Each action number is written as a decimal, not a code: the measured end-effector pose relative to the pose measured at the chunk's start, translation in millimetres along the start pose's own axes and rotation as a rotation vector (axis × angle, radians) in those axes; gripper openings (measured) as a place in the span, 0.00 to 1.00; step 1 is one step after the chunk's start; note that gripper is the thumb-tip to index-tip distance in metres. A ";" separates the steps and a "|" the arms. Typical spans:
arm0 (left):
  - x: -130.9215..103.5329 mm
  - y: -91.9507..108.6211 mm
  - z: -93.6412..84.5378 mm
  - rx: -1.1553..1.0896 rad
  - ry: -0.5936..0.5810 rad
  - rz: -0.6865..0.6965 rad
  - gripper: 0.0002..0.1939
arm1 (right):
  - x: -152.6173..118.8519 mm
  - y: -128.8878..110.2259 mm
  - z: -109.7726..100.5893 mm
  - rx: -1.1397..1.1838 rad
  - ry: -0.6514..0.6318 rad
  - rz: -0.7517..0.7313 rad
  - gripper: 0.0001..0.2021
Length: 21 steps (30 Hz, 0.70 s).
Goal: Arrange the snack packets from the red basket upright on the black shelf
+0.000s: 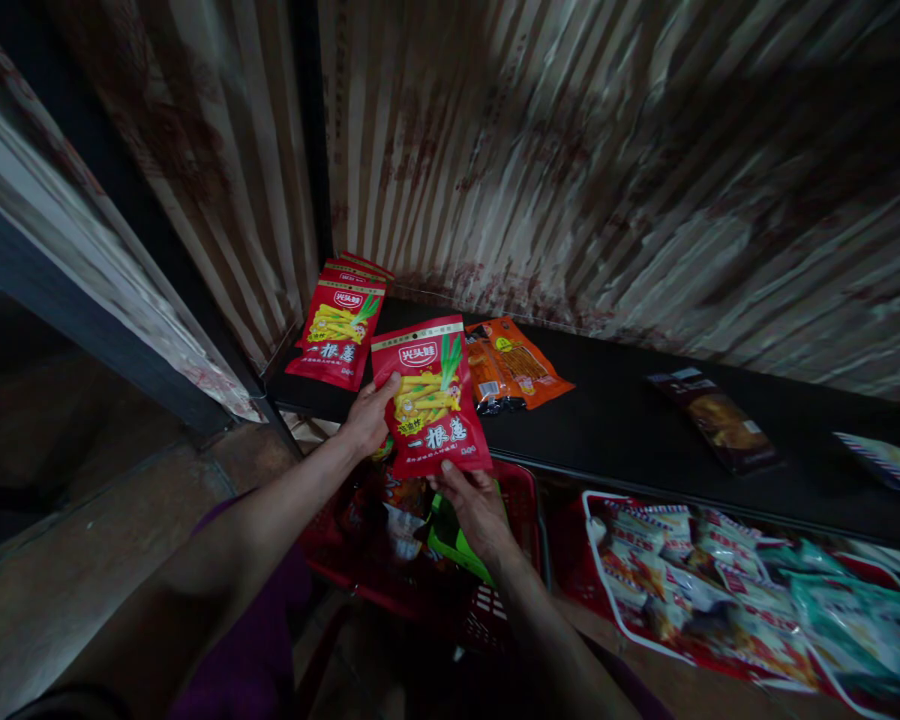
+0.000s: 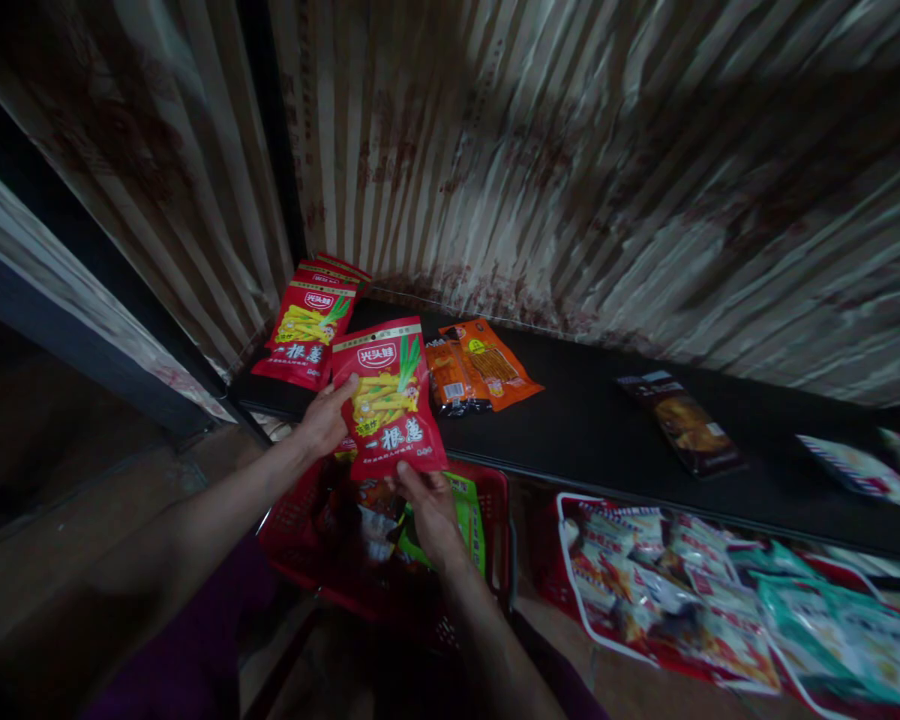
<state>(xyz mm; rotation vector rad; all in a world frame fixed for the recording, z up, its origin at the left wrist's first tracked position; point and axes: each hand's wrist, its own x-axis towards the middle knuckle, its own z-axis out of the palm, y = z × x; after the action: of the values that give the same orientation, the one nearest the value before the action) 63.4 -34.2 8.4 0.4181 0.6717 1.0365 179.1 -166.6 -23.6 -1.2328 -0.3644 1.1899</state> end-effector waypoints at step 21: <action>-12.0 -10.1 -9.4 0.200 -0.168 -0.130 0.22 | 15.5 -22.1 -21.6 -0.087 0.084 -0.059 0.22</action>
<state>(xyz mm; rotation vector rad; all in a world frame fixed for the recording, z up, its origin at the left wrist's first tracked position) 59.4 -49.4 -0.9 0.6208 0.6452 0.8040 212.9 -162.1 -18.0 -1.3338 -0.3906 1.0780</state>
